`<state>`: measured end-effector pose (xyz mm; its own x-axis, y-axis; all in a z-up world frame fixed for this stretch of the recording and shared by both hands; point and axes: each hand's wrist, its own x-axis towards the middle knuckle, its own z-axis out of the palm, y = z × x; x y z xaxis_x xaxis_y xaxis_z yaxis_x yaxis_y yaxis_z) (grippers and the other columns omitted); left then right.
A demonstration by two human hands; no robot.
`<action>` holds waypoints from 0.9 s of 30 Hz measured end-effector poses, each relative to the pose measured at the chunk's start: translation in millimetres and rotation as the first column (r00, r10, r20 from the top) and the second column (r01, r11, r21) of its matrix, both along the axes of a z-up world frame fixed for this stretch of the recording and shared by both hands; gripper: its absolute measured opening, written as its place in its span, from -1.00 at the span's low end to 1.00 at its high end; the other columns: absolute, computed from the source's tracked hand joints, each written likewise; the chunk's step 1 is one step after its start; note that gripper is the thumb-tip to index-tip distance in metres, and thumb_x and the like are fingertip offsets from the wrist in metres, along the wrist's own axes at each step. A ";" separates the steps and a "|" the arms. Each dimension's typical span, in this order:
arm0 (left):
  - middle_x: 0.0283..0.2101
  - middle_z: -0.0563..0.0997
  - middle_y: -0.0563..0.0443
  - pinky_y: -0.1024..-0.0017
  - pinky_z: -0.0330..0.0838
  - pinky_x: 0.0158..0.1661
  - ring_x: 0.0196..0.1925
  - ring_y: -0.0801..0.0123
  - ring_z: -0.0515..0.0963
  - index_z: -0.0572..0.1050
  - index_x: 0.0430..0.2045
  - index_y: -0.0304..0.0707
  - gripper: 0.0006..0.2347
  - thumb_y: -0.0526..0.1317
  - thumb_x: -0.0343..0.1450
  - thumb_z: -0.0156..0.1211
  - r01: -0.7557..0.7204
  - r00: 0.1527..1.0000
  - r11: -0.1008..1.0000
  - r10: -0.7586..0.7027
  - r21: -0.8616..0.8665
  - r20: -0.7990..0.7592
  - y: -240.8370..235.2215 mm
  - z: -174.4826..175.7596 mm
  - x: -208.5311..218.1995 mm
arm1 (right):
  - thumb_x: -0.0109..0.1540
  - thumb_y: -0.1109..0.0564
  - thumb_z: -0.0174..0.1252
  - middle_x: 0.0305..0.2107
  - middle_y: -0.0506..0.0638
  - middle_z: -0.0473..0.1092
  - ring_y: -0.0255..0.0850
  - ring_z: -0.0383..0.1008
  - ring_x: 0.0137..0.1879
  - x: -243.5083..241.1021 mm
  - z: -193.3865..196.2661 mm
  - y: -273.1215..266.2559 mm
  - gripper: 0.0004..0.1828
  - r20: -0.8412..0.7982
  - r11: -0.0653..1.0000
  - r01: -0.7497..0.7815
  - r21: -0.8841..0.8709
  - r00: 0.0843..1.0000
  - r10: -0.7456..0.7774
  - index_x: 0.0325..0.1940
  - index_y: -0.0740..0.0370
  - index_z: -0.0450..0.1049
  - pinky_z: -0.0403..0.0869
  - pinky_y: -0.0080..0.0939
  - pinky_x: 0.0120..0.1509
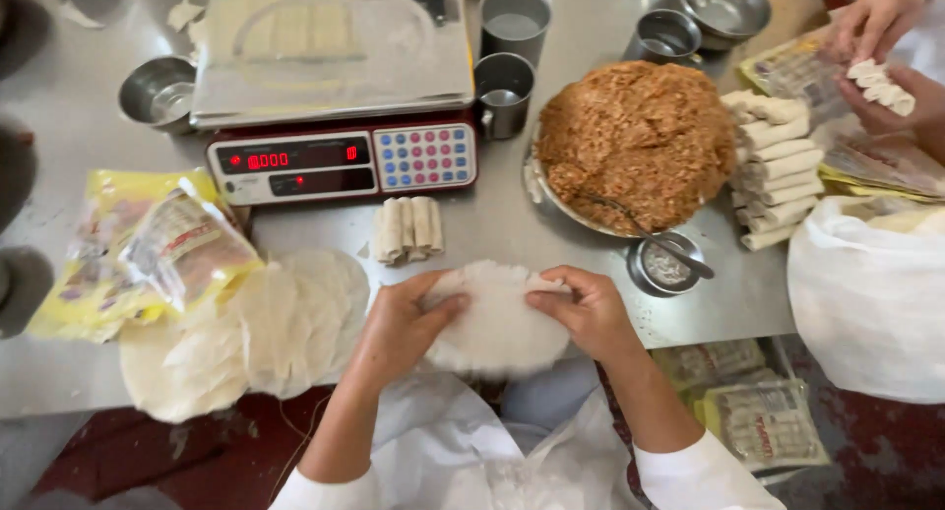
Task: Manually assembling lumpia by placing meat filling on wrappers and rolling them into cylinders on a production table.
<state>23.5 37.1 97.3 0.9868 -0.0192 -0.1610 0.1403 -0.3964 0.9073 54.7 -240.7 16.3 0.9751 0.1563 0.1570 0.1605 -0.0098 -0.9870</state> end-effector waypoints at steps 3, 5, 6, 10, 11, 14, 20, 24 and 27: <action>-0.34 0.84 0.33 0.52 0.68 -0.12 -0.25 0.53 0.81 0.82 -0.35 0.16 -0.79 -0.31 0.24 0.60 -0.132 0.930 0.991 0.125 -0.004 0.347 1.6 -10.8 -8.4 | 0.14 0.46 0.38 -0.30 0.10 0.65 -0.04 0.66 -0.16 -14.5 77.4 0.9 -0.79 0.360 0.985 0.063 -0.161 0.933 -0.001 -0.19 0.32 0.71 0.60 -0.08 0.07; -0.30 0.81 0.28 0.46 0.67 -0.11 -0.20 0.42 0.76 0.80 -0.36 0.11 -0.80 -0.33 0.26 0.54 -0.094 0.853 0.991 0.028 0.100 0.521 -2.4 -31.9 -16.1 | 0.14 0.45 0.30 -0.21 -0.01 0.61 -0.04 0.59 -0.04 -21.3 74.2 -11.0 -0.70 0.443 0.930 0.115 -0.350 0.895 0.056 -0.18 0.15 0.73 0.54 -0.06 0.16; -0.26 0.78 0.23 0.39 0.67 -0.09 -0.16 0.31 0.71 0.78 -0.36 0.06 -0.82 -0.36 0.28 0.49 -0.074 0.727 0.974 -0.095 0.215 0.681 -2.4 -41.0 -15.2 | 0.14 0.43 0.22 -0.12 -0.11 0.58 -0.04 0.52 0.08 -20.9 73.0 -15.1 -0.60 0.529 0.841 0.193 -0.506 0.839 0.126 -0.16 -0.01 0.75 0.48 -0.04 0.26; -0.06 0.74 0.12 0.20 0.41 -0.02 0.00 0.17 0.55 0.69 -0.21 -0.12 -0.85 -0.28 0.38 0.43 0.002 0.695 0.873 -0.351 0.488 0.627 -3.7 -74.5 -43.0 | 0.19 0.37 0.25 -0.07 -0.09 0.57 -0.06 0.40 0.19 -41.9 16.8 -26.2 -0.63 0.337 0.638 0.029 -0.770 0.867 0.367 0.00 0.05 0.69 0.33 0.10 0.40; -0.10 0.74 0.14 0.21 0.41 -0.01 -0.01 0.19 0.56 0.71 -0.28 -0.12 -0.91 -0.20 0.42 0.41 -0.051 0.723 0.882 -0.290 0.468 0.627 -7.1 -73.6 -45.4 | 0.24 0.38 0.21 -0.13 -0.05 0.59 -0.08 0.44 0.05 -44.7 16.9 -22.2 -0.66 0.342 0.691 0.052 -0.721 0.894 0.290 0.04 0.13 0.64 0.39 0.01 0.24; -0.20 0.71 0.09 0.19 0.45 0.02 -0.01 0.14 0.60 0.69 -0.40 -0.13 -0.85 -0.09 0.42 0.43 -0.200 0.751 0.854 -0.182 0.481 0.635 -10.8 -91.8 -44.3 | 0.29 0.26 0.25 -0.24 0.01 0.58 -0.06 0.54 -0.11 -41.3 -4.9 -24.7 -0.74 0.342 0.686 0.146 -0.713 0.926 0.158 0.07 0.17 0.63 0.50 -0.06 0.05; -0.11 0.73 -0.20 0.16 0.58 0.13 0.04 -0.05 0.71 0.68 -0.24 -0.36 -0.91 -0.33 0.45 0.34 -0.064 0.623 0.912 -0.281 0.406 0.730 -52.5 -78.7 -28.9 | 0.39 0.33 0.15 -0.13 0.20 0.55 0.11 0.59 0.07 -26.8 19.6 -61.2 -0.76 0.428 0.532 0.379 -0.757 0.903 -0.035 0.10 0.31 0.63 0.55 -0.01 0.18; 0.54 0.34 -0.02 -0.04 -0.15 0.57 0.59 0.07 0.24 0.32 0.47 -0.04 -0.18 0.26 0.29 0.35 0.303 0.640 0.717 -0.642 0.628 0.424 -68.7 -104.4 -22.2 | 0.41 -0.04 0.24 0.17 0.28 0.52 0.10 0.54 0.33 -5.1 -25.0 -107.3 -0.51 0.544 0.043 0.542 -0.839 0.837 0.061 0.28 0.37 0.56 0.39 0.09 0.52; 0.60 0.22 0.04 -0.12 -0.36 0.57 0.65 0.11 0.08 0.12 0.57 0.10 -0.06 0.36 0.25 0.28 0.379 0.619 0.613 -0.725 0.694 0.303 -65.6 -96.9 -24.6 | 0.48 -0.07 0.08 0.20 0.29 0.50 0.14 0.50 0.36 -18.4 11.8 -68.3 -0.51 0.496 0.156 0.483 -0.861 0.867 0.053 0.31 0.35 0.55 0.37 0.12 0.52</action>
<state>-1.1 -28.5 0.4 0.7139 -0.6767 0.1801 -0.6879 -0.6298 0.3607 36.3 -308.9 28.1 0.9015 0.2310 0.3661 0.2558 -0.9665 -0.0201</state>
